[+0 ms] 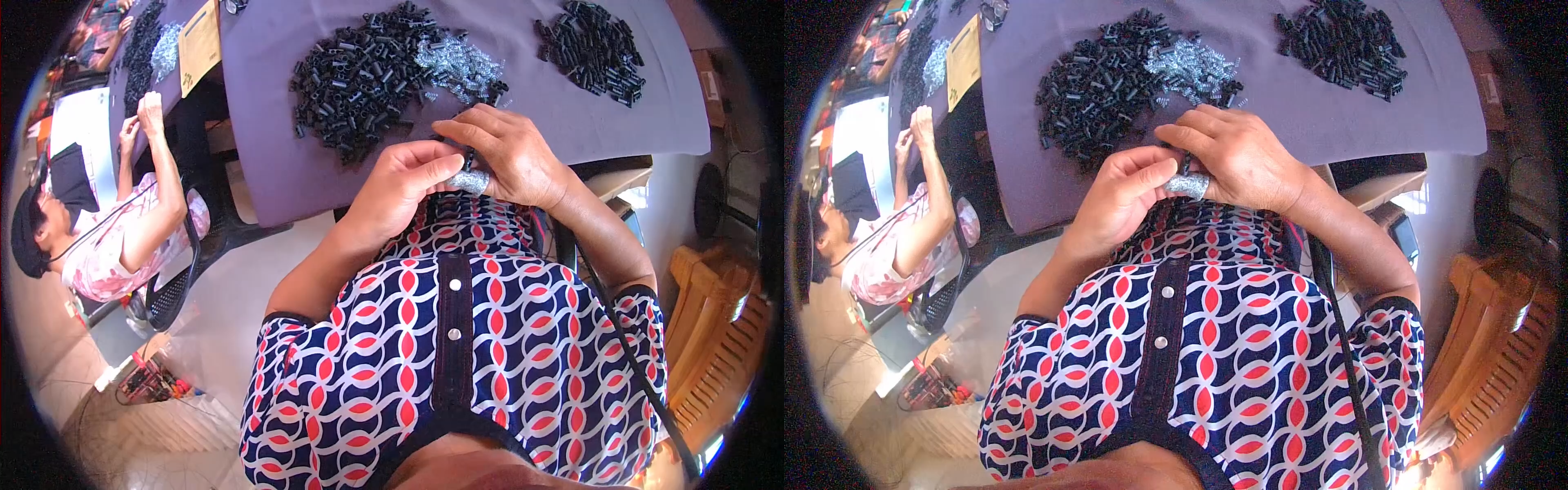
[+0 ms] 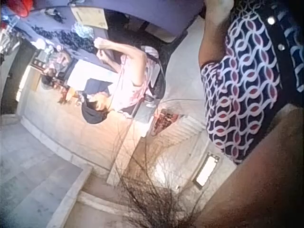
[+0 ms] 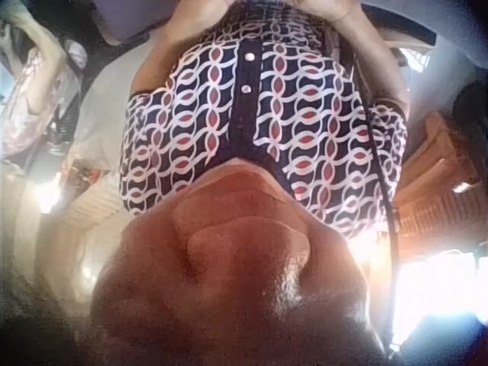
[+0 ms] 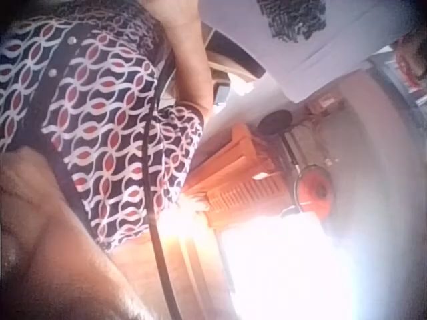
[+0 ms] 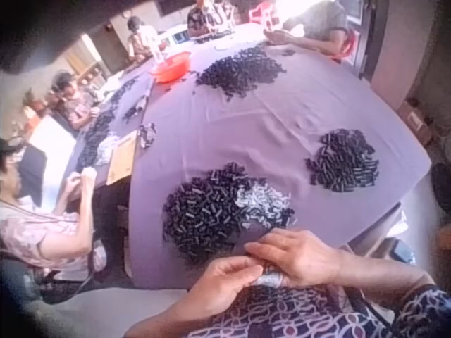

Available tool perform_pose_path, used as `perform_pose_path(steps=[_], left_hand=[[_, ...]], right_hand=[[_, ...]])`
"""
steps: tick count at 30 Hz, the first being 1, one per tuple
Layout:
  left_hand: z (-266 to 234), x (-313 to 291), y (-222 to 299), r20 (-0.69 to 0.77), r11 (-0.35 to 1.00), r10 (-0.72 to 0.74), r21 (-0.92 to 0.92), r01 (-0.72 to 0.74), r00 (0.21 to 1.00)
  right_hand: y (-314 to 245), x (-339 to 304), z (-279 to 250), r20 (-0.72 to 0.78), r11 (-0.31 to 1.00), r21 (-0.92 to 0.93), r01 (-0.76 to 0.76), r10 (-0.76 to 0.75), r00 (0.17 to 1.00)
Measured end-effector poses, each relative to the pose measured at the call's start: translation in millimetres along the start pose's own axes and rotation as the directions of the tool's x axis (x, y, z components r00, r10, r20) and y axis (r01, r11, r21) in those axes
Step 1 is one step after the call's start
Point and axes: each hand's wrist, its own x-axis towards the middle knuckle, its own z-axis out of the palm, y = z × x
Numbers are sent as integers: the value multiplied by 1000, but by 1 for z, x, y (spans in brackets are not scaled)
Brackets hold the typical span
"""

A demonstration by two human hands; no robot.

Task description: Assembling small black plastic toggles or clips by inserting silver springs.

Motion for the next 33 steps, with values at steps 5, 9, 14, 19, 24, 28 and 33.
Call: perform_pose_path(steps=[5, 9, 14, 19, 24, 28, 33], left_hand=[[7, 0, 3, -27, 995, -66, -76, 64, 997], [6, 0, 1, 13, 979, -88, -181, 88, 996], [5, 0, -1, 116, 951, -48, -298, 81, 992], [3, -2, -2, 153, 934, -39, -345, 91, 987], [2, -1, -3, 177, 936, -35, -340, 95, 984], [0, -1, -5, 186, 928, -50, -355, 114, 981], [-1, -1, -8, 194, 913, -58, -386, 131, 979]], right_hand=[[-3, -1, -2, 48, 998, 63, -2, -1, 999], [-5, -1, -3, 52, 990, 136, -23, 16, 999], [-9, 1, -6, 30, 981, 192, 35, -42, 999], [-12, 2, -9, 36, 984, 152, 88, -94, 995], [-14, 1, -8, 32, 987, 143, 68, -74, 997], [-15, 2, -8, 33, 988, 137, 67, -72, 997], [-14, 1, -6, 36, 986, 143, 81, -87, 996]])
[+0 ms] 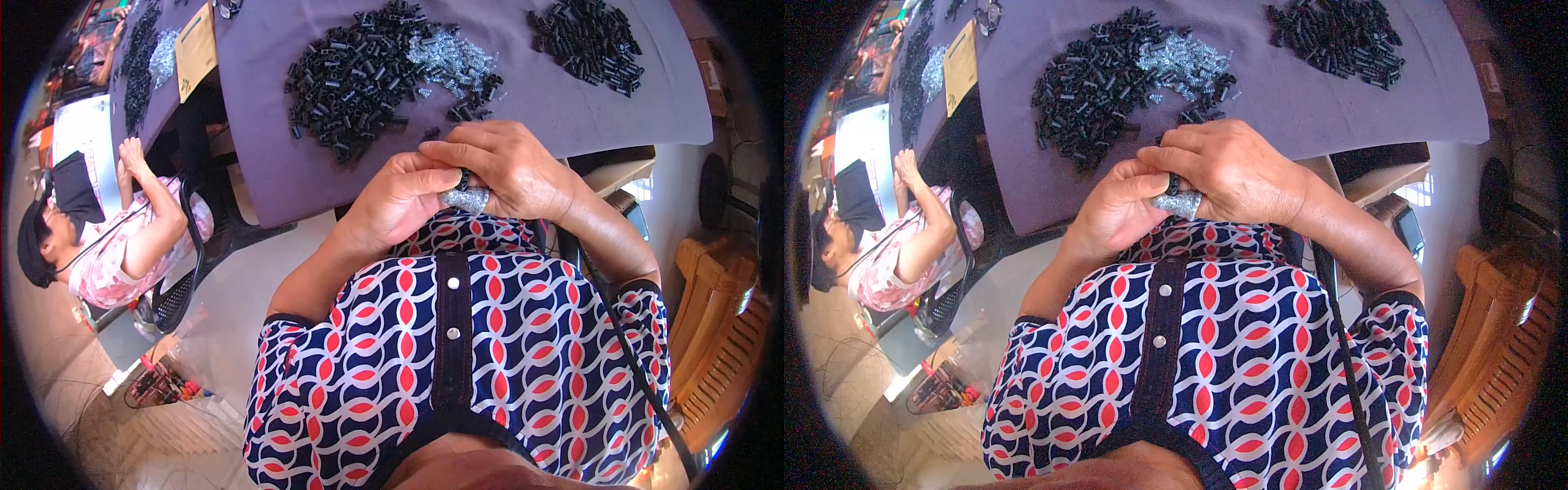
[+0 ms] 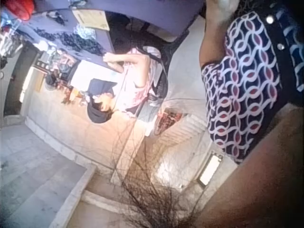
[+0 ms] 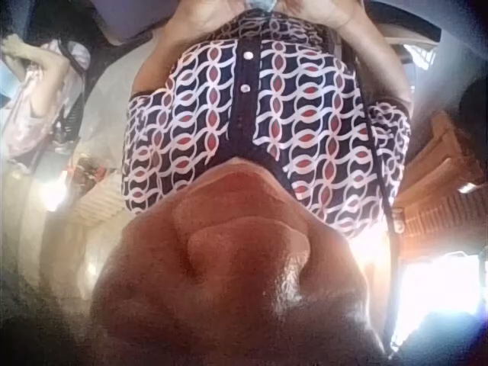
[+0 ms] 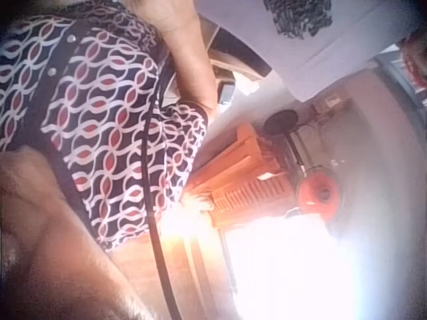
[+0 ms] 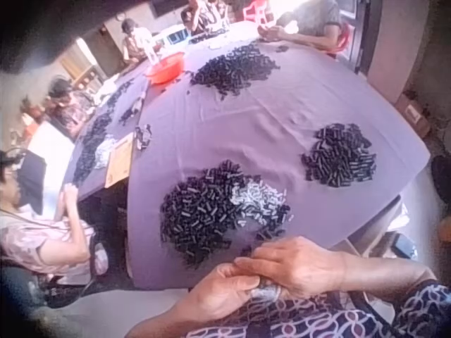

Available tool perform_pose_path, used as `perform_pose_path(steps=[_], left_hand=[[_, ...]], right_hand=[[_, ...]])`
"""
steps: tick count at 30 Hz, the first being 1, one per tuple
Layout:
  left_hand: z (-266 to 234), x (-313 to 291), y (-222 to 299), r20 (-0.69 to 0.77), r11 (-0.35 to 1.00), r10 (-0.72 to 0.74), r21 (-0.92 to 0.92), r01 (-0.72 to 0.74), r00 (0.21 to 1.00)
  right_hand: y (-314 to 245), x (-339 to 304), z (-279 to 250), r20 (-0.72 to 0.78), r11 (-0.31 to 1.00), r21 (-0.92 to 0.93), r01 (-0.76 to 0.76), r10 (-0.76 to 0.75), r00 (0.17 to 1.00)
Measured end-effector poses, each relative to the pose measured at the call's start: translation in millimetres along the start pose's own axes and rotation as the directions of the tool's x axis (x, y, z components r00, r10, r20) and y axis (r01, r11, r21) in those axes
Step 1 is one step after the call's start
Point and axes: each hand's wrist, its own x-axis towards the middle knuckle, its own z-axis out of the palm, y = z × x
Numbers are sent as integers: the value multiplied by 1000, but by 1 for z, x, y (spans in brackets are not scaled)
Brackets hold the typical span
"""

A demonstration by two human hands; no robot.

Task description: Assembling small black plastic toggles or clips by inserting silver springs.

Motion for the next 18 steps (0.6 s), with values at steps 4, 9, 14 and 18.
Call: perform_pose_path(steps=[4, 9, 14, 18], left_hand=[[-1, -1, -1, -3, 1000, 5, 1, -5, 1000], [-1, -1, -1, 6, 1000, -2, 18, 2, 1000], [-1, -1, -2, -14, 999, 7, 33, -7, 1000], [12, -6, 3, -202, 866, 88, 500, 25, 975]], right_hand=[[0, 0, 1, 2, 1000, 11, 4, -4, 1000], [0, 0, 2, -1, 1000, 3, 3, -3, 1000], [0, -3, 2, 11, 999, -2, -32, 32, 999], [3, -11, -2, 16, 990, -122, -75, 78, 997]])
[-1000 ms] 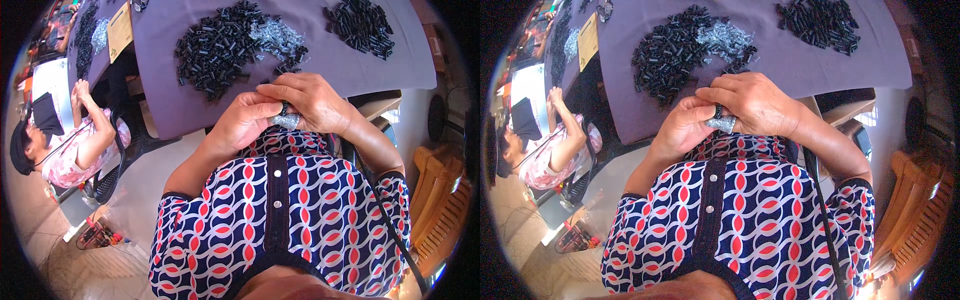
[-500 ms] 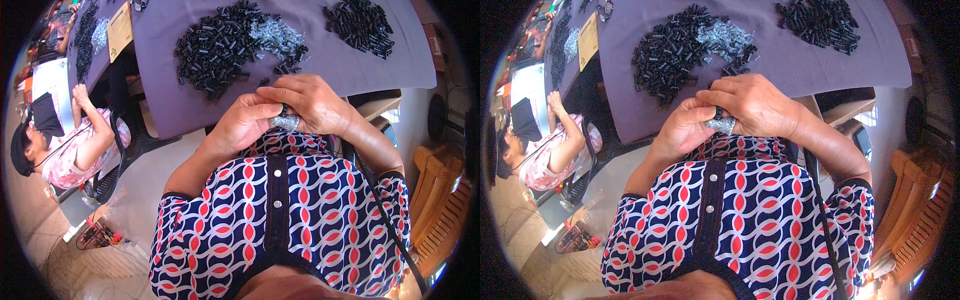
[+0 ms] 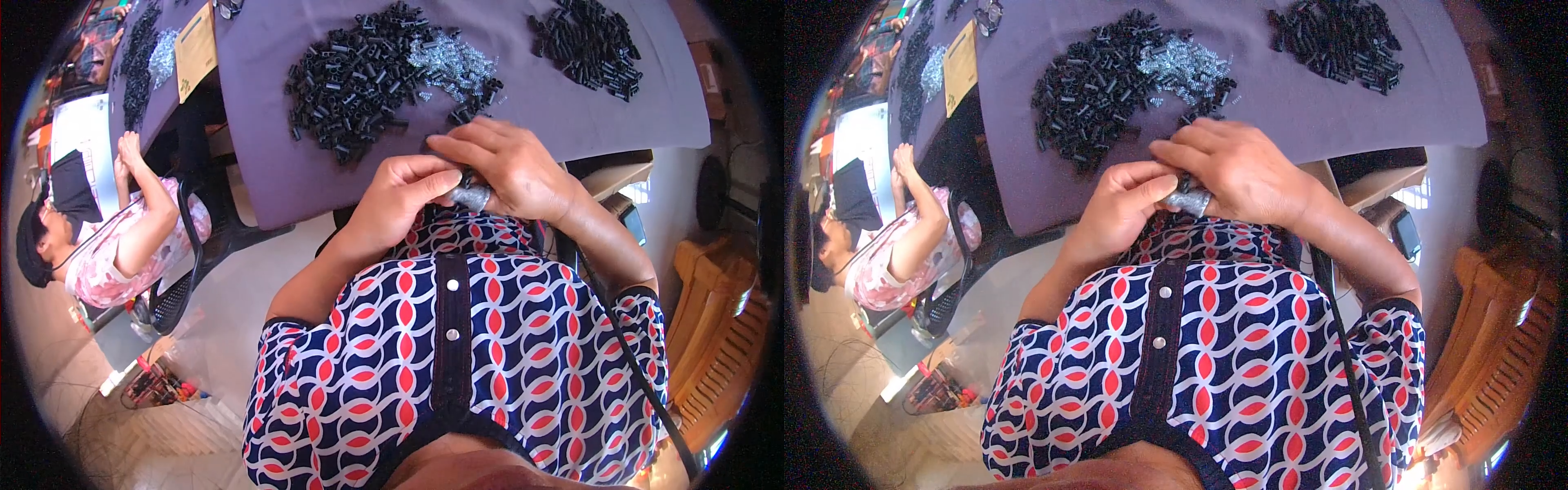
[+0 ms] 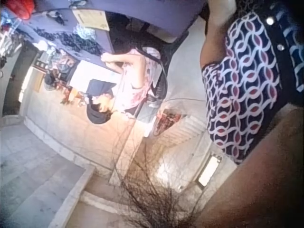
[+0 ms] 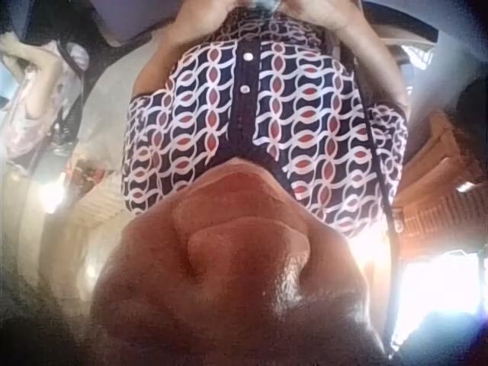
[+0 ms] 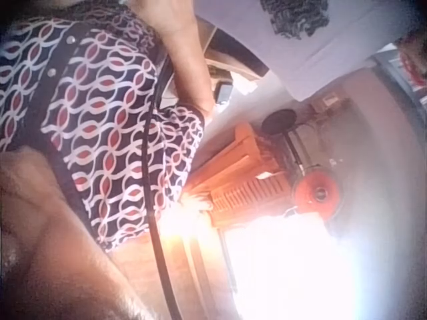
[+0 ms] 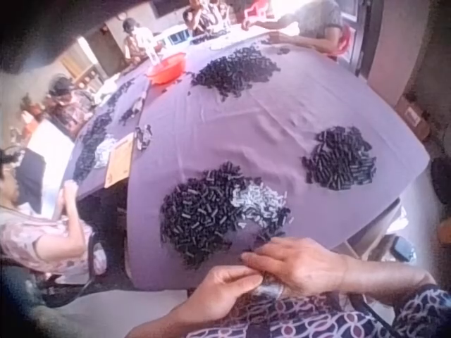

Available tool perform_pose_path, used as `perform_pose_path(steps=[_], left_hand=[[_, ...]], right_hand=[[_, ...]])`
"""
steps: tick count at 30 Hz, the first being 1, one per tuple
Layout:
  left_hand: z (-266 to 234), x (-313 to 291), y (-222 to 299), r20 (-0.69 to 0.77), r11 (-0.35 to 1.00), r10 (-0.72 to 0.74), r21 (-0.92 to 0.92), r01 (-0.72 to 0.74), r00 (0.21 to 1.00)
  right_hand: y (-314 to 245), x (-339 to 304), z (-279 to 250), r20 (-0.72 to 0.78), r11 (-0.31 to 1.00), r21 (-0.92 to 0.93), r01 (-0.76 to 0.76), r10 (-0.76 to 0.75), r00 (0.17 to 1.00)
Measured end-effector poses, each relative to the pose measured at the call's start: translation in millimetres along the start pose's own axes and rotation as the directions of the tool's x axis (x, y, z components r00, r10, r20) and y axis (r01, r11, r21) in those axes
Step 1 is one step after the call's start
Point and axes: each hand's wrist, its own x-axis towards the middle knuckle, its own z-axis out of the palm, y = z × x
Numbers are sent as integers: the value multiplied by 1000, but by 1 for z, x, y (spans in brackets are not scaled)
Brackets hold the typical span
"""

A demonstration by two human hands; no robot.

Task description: Assembling small black plastic toggles or clips by inserting silver springs.

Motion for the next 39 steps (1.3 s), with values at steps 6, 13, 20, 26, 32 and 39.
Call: perform_pose_path(steps=[6, 13, 20, 26, 32, 39], left_hand=[[-14, 11, 6, -34, 482, 686, 770, -418, 727], [-18, 26, -7, 267, -47, 752, 934, -355, 603], [-27, 34, -15, 314, -130, 729, 936, -328, 608], [-30, 34, -19, 290, -82, 779, 926, -369, 556], [-30, 30, -19, 159, 128, 808, 893, -431, 568], [-34, 28, -23, 113, 202, 795, 877, -436, 597]], right_hand=[[33, -17, -34, -194, 804, -496, -327, 264, 945], [61, -30, -40, -287, 622, -632, -462, 365, 885], [61, -29, -36, -370, 616, -606, -503, 341, 864], [37, -26, -24, -255, 886, -337, -319, 240, 937], [27, -21, -9, -141, 932, -222, -287, 260, 955], [28, -19, -16, -172, 908, -240, -345, 310, 935]])
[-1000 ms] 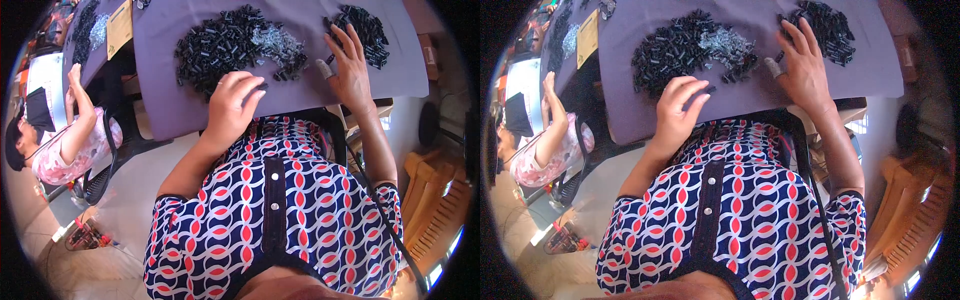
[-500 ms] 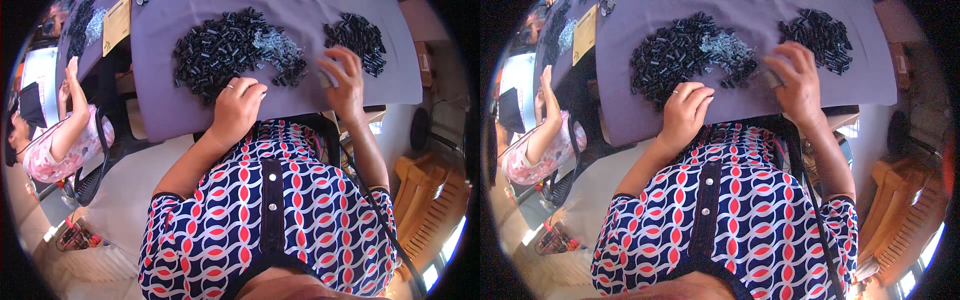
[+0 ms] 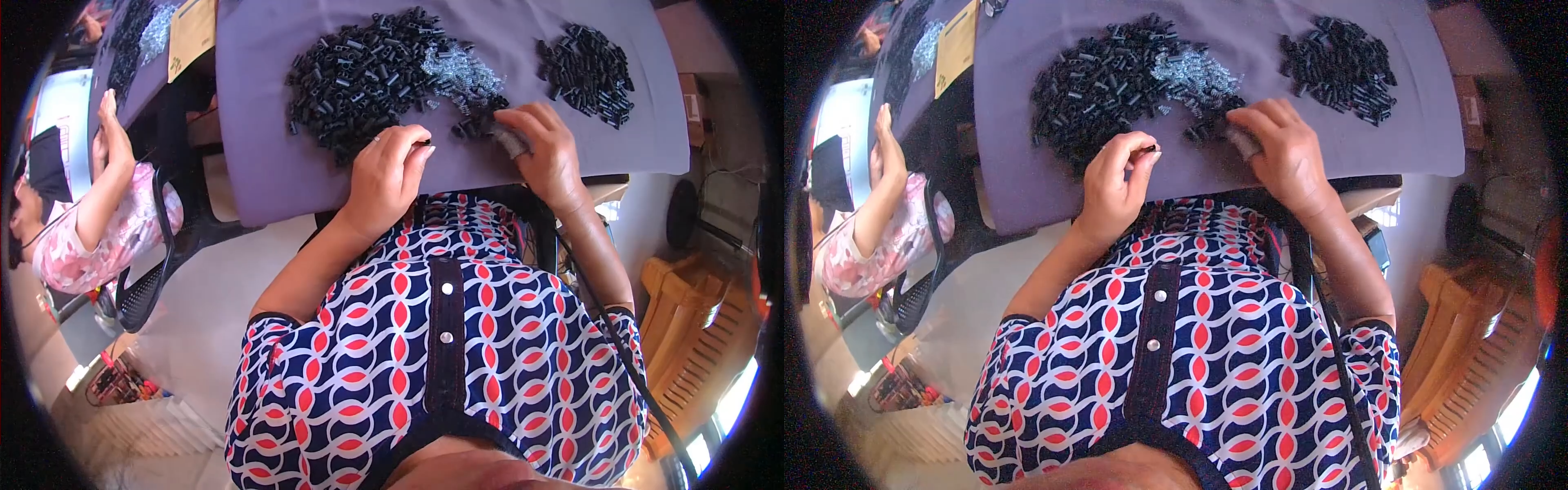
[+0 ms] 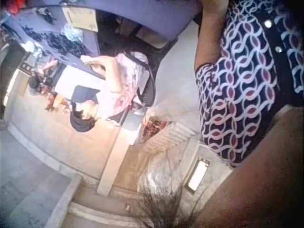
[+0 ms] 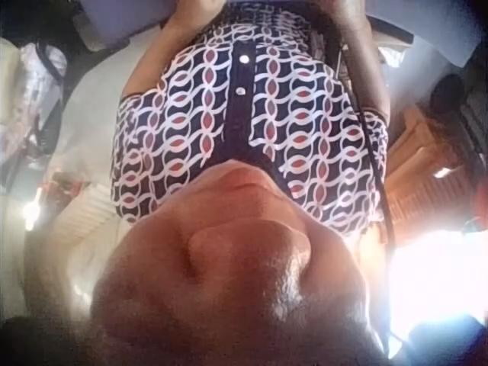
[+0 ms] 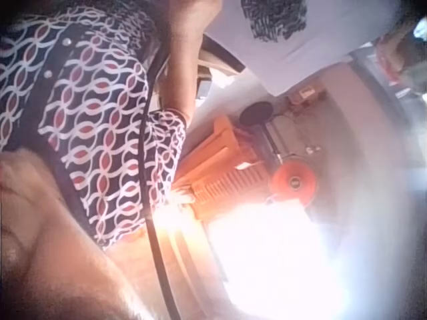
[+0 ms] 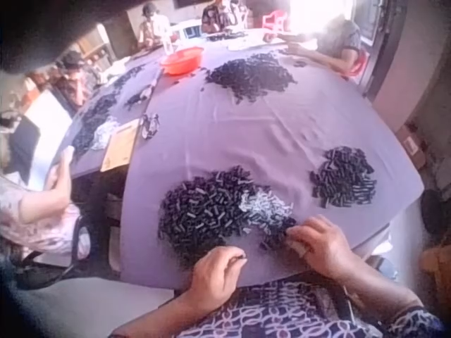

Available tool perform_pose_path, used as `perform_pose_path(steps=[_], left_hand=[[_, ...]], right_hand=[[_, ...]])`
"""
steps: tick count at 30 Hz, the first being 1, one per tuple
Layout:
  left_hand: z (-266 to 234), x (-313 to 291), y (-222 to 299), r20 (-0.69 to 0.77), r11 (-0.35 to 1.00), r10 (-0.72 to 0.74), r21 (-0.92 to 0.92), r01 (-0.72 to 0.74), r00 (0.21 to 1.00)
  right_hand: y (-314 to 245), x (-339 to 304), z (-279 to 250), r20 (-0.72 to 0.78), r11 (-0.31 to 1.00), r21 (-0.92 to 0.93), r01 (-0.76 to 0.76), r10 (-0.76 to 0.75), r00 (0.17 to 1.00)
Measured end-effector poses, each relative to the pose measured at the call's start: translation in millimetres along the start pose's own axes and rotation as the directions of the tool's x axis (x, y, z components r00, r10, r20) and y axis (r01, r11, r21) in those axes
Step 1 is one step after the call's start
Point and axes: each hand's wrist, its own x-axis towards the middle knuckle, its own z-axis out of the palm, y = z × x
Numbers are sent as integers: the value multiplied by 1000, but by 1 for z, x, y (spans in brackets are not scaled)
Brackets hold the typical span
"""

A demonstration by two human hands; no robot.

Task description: Assembling small black plastic toggles or clips by inserting silver springs.

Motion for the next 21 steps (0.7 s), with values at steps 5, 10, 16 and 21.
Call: perform_pose_path(steps=[5, 10, 16, 21], left_hand=[[1, 3, 5, -2, 995, -70, -67, 70, 998], [1, 4, 1, -24, 997, -28, -73, 26, 999], [0, 4, -2, -12, 999, 31, -30, -32, 999], [0, 4, 4, 30, 997, -17, -73, 20, 999]], right_hand=[[9, 5, -3, 23, 995, -87, -48, 50, 998], [7, 8, -2, 51, 992, -86, -97, 102, 994], [-11, 6, -9, 200, 878, 360, -316, 258, 945], [-29, 19, 1, 253, 768, 596, -233, 96, 963]])
